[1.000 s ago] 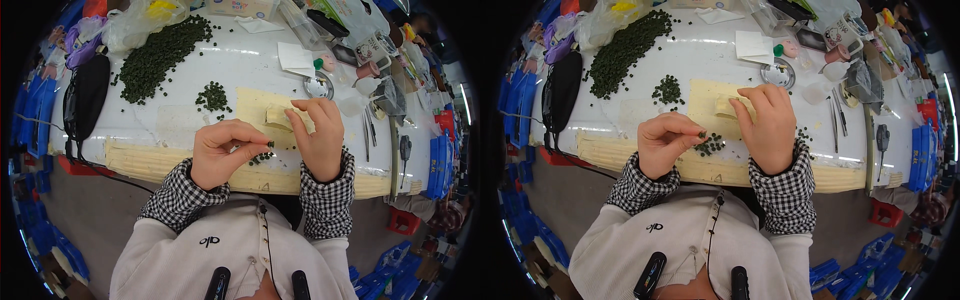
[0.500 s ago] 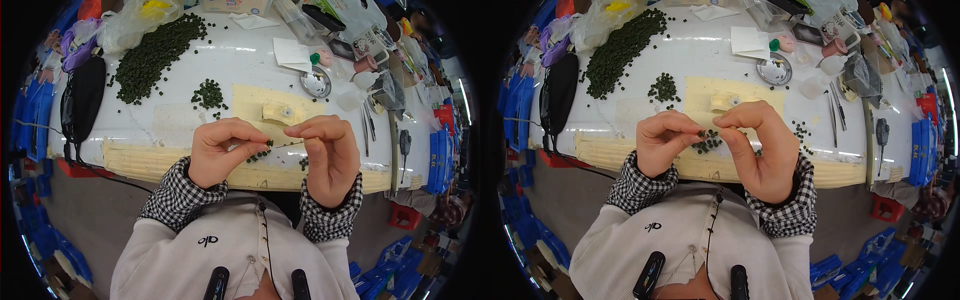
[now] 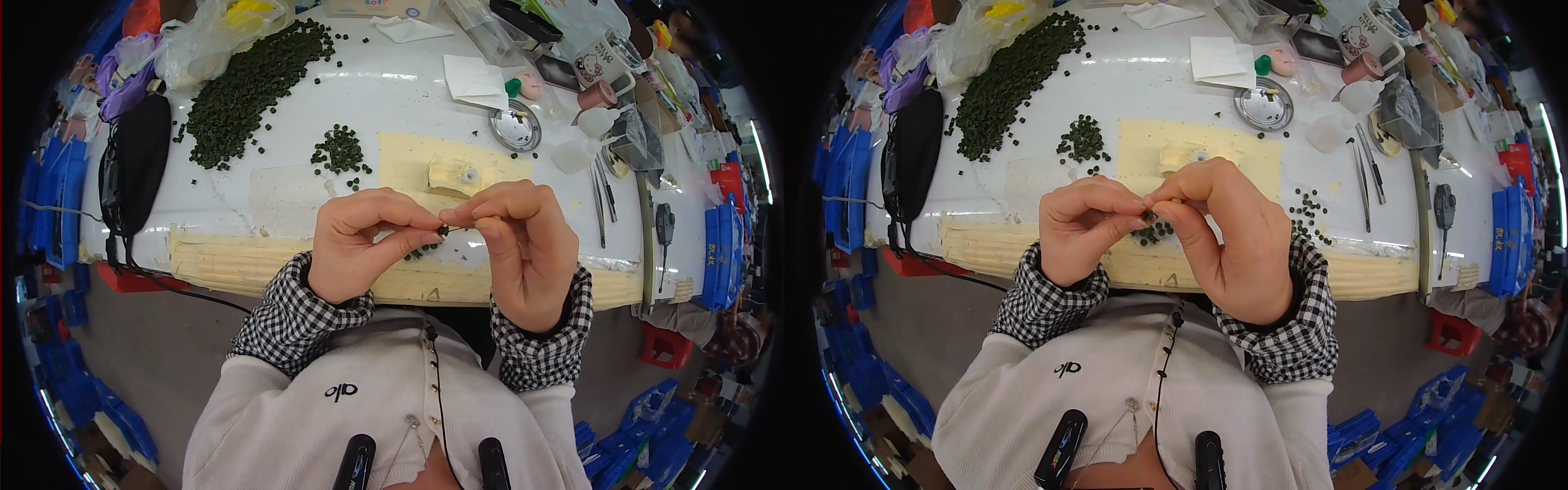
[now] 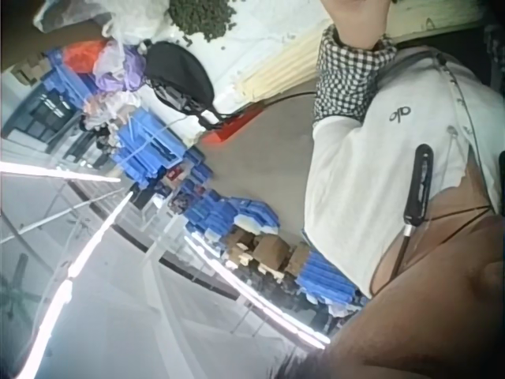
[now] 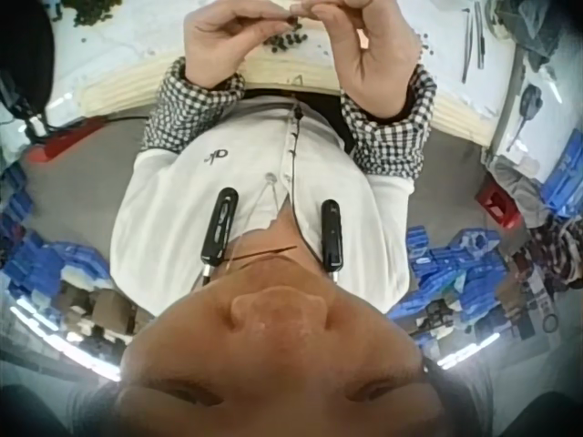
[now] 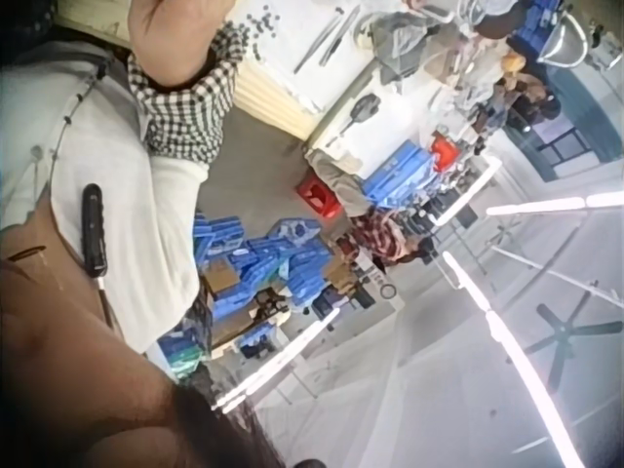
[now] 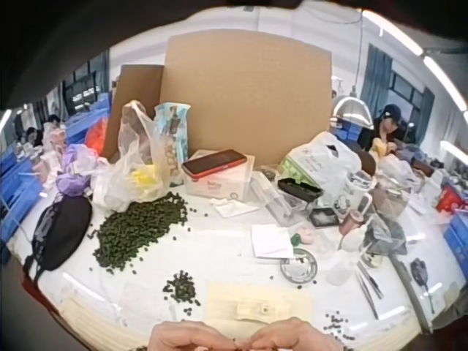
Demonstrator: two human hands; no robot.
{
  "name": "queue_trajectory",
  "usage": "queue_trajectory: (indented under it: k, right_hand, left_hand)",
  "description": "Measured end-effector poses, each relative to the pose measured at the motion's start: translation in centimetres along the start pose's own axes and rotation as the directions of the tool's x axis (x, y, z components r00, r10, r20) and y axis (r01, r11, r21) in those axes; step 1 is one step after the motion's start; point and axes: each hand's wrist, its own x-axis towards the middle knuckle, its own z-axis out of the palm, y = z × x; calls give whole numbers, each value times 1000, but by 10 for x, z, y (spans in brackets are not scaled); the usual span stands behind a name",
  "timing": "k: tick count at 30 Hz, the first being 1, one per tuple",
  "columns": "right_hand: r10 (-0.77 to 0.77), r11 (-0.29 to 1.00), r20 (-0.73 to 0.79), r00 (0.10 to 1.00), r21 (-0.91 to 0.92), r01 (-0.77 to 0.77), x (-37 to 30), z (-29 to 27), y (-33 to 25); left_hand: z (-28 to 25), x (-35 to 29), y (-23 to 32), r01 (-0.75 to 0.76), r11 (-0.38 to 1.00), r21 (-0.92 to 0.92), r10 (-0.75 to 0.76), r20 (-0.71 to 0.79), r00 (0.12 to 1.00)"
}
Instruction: Picking up small green components and mounting them onto a small plastic base.
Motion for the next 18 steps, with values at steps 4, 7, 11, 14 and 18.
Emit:
queue_trajectory:
  k: [4,7,11,14,18]
  right_hand:
    - [18,1000,16,1000,3,-18,1,-2,-1]
    - [51,997,-74,996,65,-46,0,-1,-1]
    - [-14,983,-237,972,-181,-30,5,-3,14]
    - [-137,871,-211,968,-491,17,14,-6,26]
    - [-166,803,-118,979,-592,65,14,-3,45]
  left_hand:
    - [0,0,0,6,1000,2,-6,-8,1000]
    - [0,0,1,17,1000,11,-17,-4,1000]
    - [0,0,1,9,1000,14,-9,5,1000]
    - [1,-1,-1,10,999,-34,-10,-7,1000]
    - [1,0,-1,15,999,-39,-15,0,1000]
